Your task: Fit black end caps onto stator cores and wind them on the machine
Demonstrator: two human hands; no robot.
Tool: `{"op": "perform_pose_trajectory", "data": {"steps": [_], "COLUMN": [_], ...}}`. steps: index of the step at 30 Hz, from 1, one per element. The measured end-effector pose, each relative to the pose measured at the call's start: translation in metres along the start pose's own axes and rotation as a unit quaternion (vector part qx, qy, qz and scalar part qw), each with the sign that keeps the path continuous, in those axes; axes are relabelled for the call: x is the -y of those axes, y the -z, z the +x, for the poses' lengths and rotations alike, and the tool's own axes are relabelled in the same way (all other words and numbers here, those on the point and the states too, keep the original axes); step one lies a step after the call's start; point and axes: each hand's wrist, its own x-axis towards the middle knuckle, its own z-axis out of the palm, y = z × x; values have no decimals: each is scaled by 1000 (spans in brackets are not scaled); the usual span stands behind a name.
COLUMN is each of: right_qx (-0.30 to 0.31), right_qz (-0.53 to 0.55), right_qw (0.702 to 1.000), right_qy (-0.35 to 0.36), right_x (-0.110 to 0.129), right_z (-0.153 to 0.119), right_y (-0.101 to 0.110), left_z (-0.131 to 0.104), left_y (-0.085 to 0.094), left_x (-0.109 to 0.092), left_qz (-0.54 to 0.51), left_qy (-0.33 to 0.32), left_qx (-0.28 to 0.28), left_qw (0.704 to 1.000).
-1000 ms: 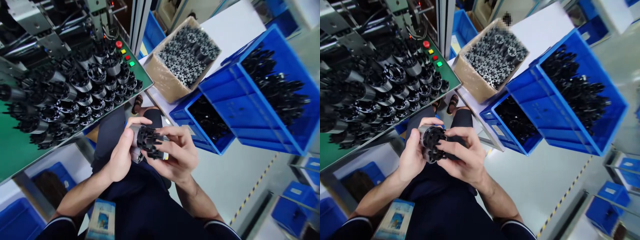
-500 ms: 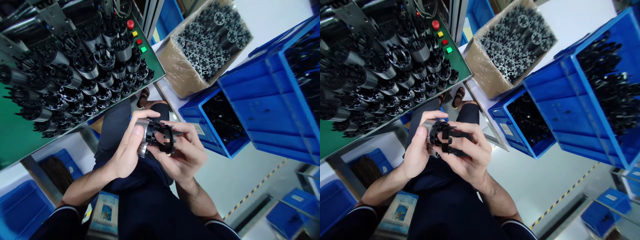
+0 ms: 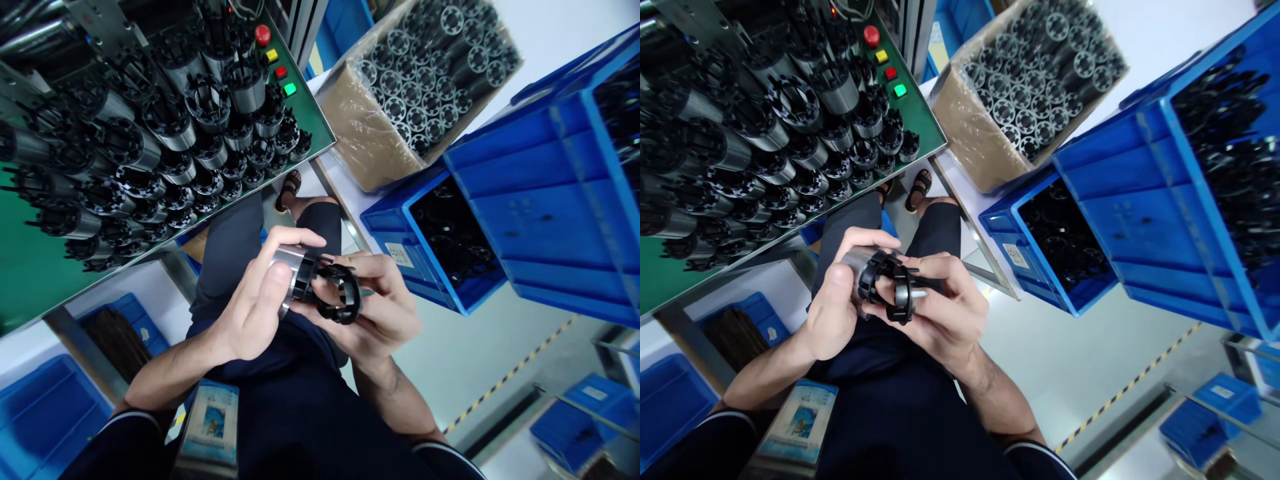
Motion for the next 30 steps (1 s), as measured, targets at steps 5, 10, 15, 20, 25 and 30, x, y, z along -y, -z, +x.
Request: {"op": "perform_pose_trajectory", "data": {"steps": [5,10,15,20,25,30], "right_qx": [51,34,61,77,126,153], "right_qz": [14,17,39,15,55,70], "right_qw": [999,997,995,993,985,978], "right_qy": [-13,-72,-67,-92,-102,-125], "right_x": [1,-3,0,8,5,5], "right_z": [8,9,2,-5,-3,-2], "right_y": [1,14,24,14,7,6], "left_z": [5,11,22,29,27,26], "left_y": [1,-6,-10,-16,-29,-34], "left_x": [6,11,1,-3,-4,-10], "left_qz": [-24,-145,-219,-157,-128,-167], "left_qy": [-50,-1,40,-8,-52,-36], "left_qx": [8,-35,-59,-178,-224,-234], "left_qw": [998,989,973,972,965,957]}}
